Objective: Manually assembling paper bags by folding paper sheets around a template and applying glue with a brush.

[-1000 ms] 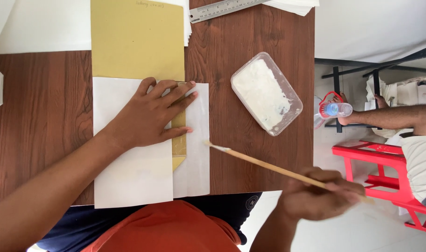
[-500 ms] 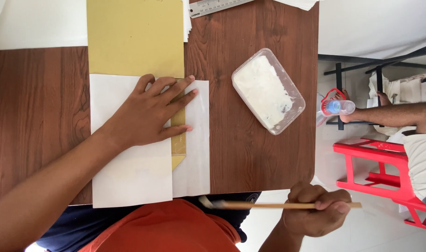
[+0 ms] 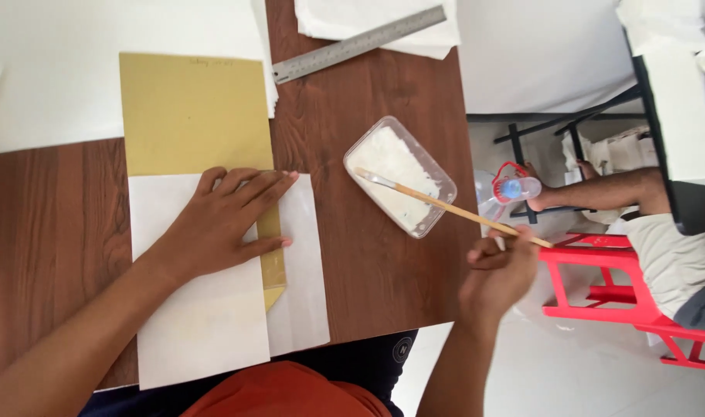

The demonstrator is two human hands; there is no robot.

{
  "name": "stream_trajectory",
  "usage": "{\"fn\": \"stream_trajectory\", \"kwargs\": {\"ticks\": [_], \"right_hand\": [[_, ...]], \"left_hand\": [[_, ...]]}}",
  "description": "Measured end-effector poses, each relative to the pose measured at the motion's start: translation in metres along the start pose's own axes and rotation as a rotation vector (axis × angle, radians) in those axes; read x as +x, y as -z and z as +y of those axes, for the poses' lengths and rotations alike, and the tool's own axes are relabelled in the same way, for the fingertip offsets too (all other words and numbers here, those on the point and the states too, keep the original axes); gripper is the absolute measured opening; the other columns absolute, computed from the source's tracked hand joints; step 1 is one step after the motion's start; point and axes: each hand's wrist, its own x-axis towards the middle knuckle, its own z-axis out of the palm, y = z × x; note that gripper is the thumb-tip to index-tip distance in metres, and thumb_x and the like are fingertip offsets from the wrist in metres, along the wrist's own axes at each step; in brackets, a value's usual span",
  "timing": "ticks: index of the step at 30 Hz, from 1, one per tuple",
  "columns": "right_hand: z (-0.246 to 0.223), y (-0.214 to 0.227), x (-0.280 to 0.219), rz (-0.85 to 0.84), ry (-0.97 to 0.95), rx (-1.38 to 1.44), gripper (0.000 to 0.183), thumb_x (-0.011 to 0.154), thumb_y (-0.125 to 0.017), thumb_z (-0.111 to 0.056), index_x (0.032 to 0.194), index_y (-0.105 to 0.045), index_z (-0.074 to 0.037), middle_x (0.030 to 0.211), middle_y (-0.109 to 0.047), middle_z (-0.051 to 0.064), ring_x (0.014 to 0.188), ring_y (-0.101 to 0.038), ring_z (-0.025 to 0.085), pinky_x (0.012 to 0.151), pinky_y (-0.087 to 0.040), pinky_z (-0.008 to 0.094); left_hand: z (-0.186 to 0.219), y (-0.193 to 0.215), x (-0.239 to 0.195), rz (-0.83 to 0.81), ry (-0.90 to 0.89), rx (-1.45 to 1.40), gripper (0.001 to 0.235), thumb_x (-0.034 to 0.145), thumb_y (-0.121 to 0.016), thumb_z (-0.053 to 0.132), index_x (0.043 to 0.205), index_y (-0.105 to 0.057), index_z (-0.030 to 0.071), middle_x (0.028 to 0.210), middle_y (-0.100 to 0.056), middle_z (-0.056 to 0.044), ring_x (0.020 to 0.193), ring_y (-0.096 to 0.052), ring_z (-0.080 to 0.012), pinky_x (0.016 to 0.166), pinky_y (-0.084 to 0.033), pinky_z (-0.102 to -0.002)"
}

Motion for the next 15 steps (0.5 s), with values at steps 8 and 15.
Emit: {"fn": "stream_trajectory", "kwargs": {"ticks": [8,15], "right_hand": [[-0.002,-0.034,-0.023,-0.027,-0.169,-0.195,0.023,0.109,-0.054,-0.031,0.115,-0.063,-0.011,0.08,-0.066,0.007,0.038,-0.049,0.014,0.034,-0.037,0.023],[-0.011,-0.033,-0.024,-0.15,-0.277,-0.268,0.036,0.109,-0.052,-0.039,0.103,-0.065,-0.006,0.074,-0.059,0.007,0.038,-0.043,0.015,0.033,-0.031,0.025]], "left_hand": [[-0.005,0.0,-0.002,0.0,0.003,-0.078,0.076,0.092,-0.064,0.058,0.156,-0.042,0.022,0.149,-0.052,-0.005,0.137,-0.046,-0.0248,0.113,-0.031,-0.053],[-0.01,-0.013,-0.007,0.28,-0.004,-0.168,0.059,0.095,-0.067,0.04,0.148,-0.055,0.018,0.137,-0.054,-0.006,0.13,-0.052,-0.0264,0.107,-0.043,-0.052]]}}
